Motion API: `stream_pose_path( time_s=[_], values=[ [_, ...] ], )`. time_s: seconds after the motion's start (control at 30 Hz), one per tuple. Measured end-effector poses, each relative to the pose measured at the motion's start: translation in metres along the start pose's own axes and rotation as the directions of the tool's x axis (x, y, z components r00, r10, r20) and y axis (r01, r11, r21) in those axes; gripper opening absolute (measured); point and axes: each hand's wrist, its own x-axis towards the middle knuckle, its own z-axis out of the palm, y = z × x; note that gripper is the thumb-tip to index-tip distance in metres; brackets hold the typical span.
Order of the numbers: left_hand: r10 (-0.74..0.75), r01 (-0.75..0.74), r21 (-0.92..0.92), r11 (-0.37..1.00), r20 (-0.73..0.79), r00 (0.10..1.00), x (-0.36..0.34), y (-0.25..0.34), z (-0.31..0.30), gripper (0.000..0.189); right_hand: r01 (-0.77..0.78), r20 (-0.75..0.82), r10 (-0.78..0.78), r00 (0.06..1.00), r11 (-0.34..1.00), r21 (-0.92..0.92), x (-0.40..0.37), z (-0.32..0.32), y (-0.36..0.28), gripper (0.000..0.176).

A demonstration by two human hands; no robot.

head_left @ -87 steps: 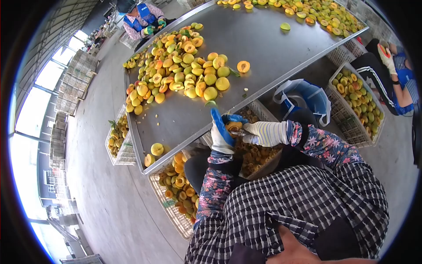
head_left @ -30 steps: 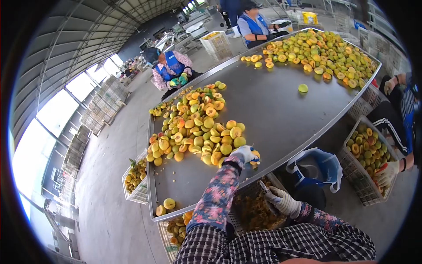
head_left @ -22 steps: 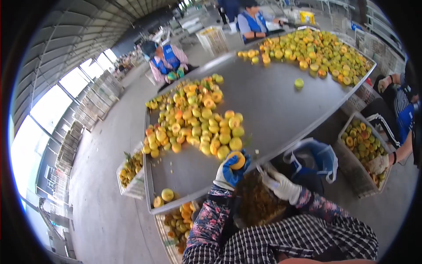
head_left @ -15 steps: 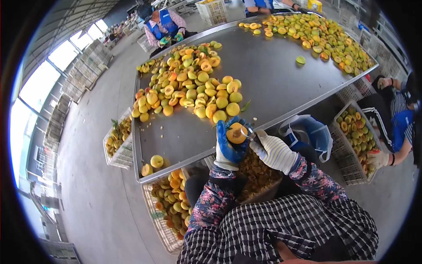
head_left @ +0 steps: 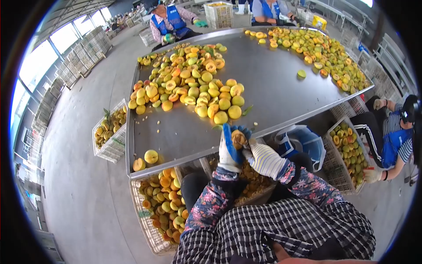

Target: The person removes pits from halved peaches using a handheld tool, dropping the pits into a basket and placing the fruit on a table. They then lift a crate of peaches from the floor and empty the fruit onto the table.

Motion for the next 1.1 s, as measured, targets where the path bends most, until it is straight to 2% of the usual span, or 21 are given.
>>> stream_pose_path(
  time_s=[0.03, 0.13, 0.17, 0.27, 0.3, 0.4, 0.5, 0.53, 0.6, 0.67, 0.73, 0.77, 0.87, 0.9, 1.0, 1.1],
  values=[
    [0.015, -0.015, -0.011, 1.000, -0.035, 0.999, -0.003, 0.000, 0.003, 0.037, 0.010, 0.013, -0.011, 1.000, 0.997, 0.075, 0.002, 0.000, 0.000, 0.040],
    [0.062, -0.061, 0.050, 0.997, -0.024, 0.998, -0.002, -0.001, -0.001, 0.035, 0.072, 0.004, -0.075, 0.997, 0.970, 0.230, 0.004, 0.013, 0.013, 0.037],
    [0.069, -0.070, 0.085, 0.994, 0.012, 0.998, -0.001, -0.001, -0.003, 0.033, 0.067, 0.019, -0.070, 0.997, 0.989, 0.132, 0.004, 0.012, 0.017, 0.035],
    [-0.004, 0.004, 0.020, 1.000, 0.003, 1.000, 0.000, 0.006, 0.001, 0.031, 0.063, 0.048, -0.066, 0.997, 0.997, 0.054, 0.007, 0.003, 0.018, 0.030],
    [0.027, -0.028, 0.096, 0.995, 0.010, 1.000, -0.003, 0.009, 0.006, 0.033, 0.062, 0.066, -0.064, 0.996, 0.998, 0.028, 0.008, 0.002, 0.017, 0.030],
    [-0.030, 0.029, -0.081, 0.996, -0.015, 0.999, -0.006, 0.015, 0.020, 0.037, 0.138, -0.083, -0.132, 0.988, 0.988, 0.066, 0.006, 0.007, 0.013, 0.031],
    [0.064, -0.065, -0.003, 0.998, -0.033, 0.997, -0.007, 0.011, 0.026, 0.039, 0.055, -0.037, -0.056, 0.998, 0.998, -0.033, 0.009, 0.002, 0.009, 0.033],
    [0.053, -0.053, -0.030, 0.998, -0.019, 0.998, -0.008, 0.012, 0.028, 0.039, 0.023, -0.023, -0.025, 0.999, 0.998, -0.064, 0.009, -0.001, 0.005, 0.035],
    [0.020, -0.020, -0.086, 0.996, -0.007, 1.000, -0.010, 0.013, 0.028, 0.039, 0.057, -0.074, -0.062, 0.995, 0.996, -0.074, 0.007, -0.005, -0.001, 0.030],
    [0.051, -0.039, -0.087, 0.995, 0.141, 0.989, -0.003, 0.013, 0.015, 0.039, 0.124, -0.111, -0.129, 0.985, 0.991, -0.059, 0.007, -0.006, -0.001, 0.027],
    [0.130, -0.131, -0.006, 0.991, 0.115, 0.985, -0.003, 0.014, 0.014, 0.040, 0.109, -0.135, -0.098, 0.986, 0.991, 0.074, 0.006, -0.003, -0.003, 0.026],
    [0.057, -0.050, -0.133, 0.990, 0.049, 0.997, 0.000, 0.017, 0.014, 0.039, 0.094, -0.125, -0.086, 0.988, 0.994, 0.061, 0.006, -0.002, -0.002, 0.026],
    [0.093, -0.090, -0.078, 0.993, 0.036, 0.995, -0.006, 0.016, 0.020, 0.038, 0.067, -0.115, -0.062, 0.991, 0.997, 0.044, 0.005, -0.001, -0.008, 0.030],
    [0.090, -0.090, -0.049, 0.995, -0.007, 0.996, -0.008, 0.019, 0.024, 0.036, 0.060, -0.114, -0.055, 0.992, 0.997, 0.040, 0.006, -0.001, -0.010, 0.031],
    [0.199, -0.202, 0.153, 0.967, 0.039, 0.979, -0.016, 0.020, 0.032, 0.038, 0.027, -0.135, -0.019, 0.991, 0.998, 0.064, 0.006, 0.008, -0.008, 0.035],
    [0.187, -0.187, -0.002, 0.982, 0.000, 0.982, -0.013, 0.018, 0.033, 0.040, 0.039, -0.177, -0.009, 0.984, 0.985, 0.170, 0.006, 0.013, -0.011, 0.038]
  ],
)
